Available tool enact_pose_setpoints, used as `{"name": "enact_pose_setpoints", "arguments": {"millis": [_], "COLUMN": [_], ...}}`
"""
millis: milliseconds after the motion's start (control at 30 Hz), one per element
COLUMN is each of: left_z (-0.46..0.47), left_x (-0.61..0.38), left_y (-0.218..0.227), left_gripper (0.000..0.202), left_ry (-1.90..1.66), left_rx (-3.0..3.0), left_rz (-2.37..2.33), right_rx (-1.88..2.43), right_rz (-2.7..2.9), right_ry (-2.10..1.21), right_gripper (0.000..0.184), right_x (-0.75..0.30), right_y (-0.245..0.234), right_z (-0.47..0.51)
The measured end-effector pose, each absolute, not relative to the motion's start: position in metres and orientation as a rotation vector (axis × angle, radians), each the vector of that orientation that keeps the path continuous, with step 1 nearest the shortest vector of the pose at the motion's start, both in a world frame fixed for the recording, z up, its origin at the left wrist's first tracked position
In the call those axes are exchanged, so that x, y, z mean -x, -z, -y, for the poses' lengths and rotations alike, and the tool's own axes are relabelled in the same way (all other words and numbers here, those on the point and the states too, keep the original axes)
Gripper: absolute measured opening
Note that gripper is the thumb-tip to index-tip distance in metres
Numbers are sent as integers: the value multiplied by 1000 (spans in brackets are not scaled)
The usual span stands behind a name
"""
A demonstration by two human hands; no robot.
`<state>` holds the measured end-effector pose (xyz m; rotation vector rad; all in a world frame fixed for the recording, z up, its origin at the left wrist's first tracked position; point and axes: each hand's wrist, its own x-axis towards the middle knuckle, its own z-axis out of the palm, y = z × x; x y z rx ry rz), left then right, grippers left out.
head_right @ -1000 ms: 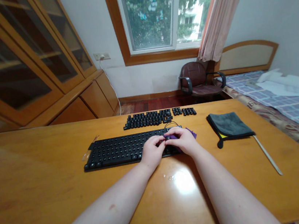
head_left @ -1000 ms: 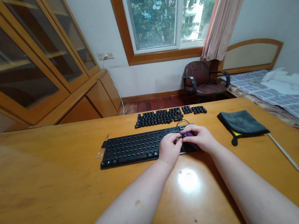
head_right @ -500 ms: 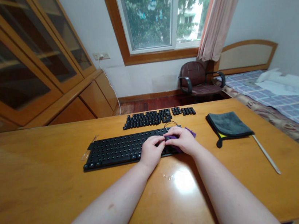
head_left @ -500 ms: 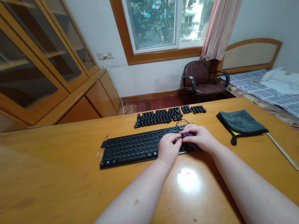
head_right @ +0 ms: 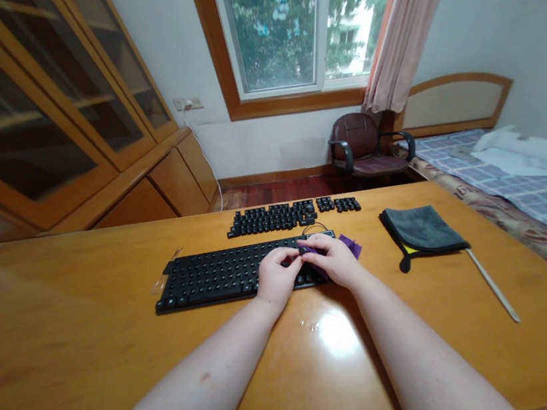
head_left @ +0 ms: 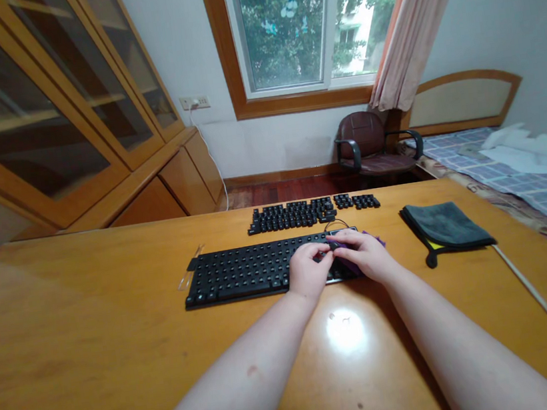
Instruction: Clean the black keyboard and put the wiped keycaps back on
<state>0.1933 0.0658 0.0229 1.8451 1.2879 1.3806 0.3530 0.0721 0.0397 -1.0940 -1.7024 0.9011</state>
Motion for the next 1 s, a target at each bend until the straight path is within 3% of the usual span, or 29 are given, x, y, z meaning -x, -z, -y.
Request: {"name": "enact_pose_setpoints", "arguments": {"millis": [1000], "left_z": [-66], "left_x": [-191], "left_y": [-23], "left_gripper": [6], "left_ry": [-1441], "left_rx": [-1902], "left_rz": [-1407], "right_rx": [1187], "right_rz": [1555], "right_ry": [-739], "right_gripper": [19], "right_x": [-346], "right_y": [-37], "right_z": [-66]}}
